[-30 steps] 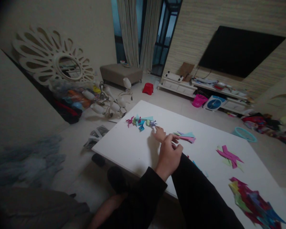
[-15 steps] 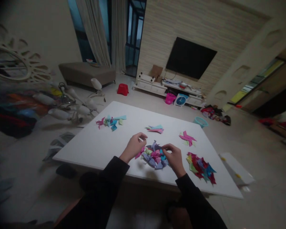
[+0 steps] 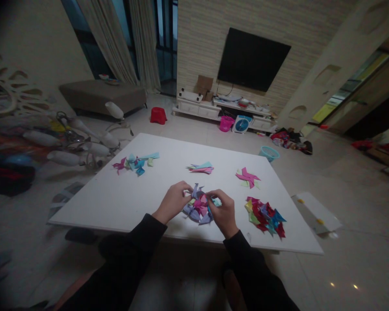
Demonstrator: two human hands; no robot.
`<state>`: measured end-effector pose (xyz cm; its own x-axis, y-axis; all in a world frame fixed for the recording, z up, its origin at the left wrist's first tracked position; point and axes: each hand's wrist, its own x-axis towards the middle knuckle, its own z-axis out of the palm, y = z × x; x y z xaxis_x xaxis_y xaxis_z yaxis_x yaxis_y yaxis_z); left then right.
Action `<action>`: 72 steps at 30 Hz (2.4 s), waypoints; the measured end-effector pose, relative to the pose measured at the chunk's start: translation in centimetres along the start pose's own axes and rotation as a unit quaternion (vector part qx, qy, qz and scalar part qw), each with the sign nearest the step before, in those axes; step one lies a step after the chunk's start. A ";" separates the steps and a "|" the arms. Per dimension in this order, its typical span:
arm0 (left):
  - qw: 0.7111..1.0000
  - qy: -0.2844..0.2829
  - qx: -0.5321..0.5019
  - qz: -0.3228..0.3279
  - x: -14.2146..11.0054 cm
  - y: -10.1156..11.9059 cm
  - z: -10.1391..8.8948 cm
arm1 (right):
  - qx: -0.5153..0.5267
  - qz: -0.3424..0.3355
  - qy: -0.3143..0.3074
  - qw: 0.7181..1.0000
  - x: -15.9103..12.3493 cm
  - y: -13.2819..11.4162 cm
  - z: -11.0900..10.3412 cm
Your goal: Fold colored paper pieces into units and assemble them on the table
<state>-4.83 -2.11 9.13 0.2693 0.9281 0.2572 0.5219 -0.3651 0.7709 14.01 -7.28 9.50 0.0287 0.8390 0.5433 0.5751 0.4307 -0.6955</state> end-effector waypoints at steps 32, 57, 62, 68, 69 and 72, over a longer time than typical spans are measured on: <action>0.985 -0.061 0.015 0.161 -0.7 0.2 -1.2 | 0.173 0.151 -0.107 0.967 0.4 1.0 0.4; 0.986 -0.082 0.021 0.143 -0.8 0.1 -1.1 | -0.033 -0.068 -0.015 0.997 0.1 0.3 -1.0; 0.985 -0.087 0.023 0.146 -0.7 0.2 -1.1 | -0.036 -0.076 -0.008 0.996 0.1 0.2 -1.0; 0.985 -0.090 0.031 0.143 -0.6 0.2 -0.9 | -0.013 -0.045 -0.014 0.999 0.1 0.2 -1.1; 0.985 -0.089 0.031 0.141 -0.6 0.1 -0.9 | 0.007 -0.029 -0.016 0.999 0.1 0.2 -1.2; 0.986 -0.088 0.027 0.138 -0.7 0.1 -0.8 | 0.080 0.020 -0.029 0.996 0.3 0.5 -1.4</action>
<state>-5.64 -2.74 9.51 0.5411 0.7678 0.3432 0.4501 -0.6091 0.6530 15.43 -7.31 9.99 -0.0006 0.8721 0.4893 0.4362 0.4405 -0.7847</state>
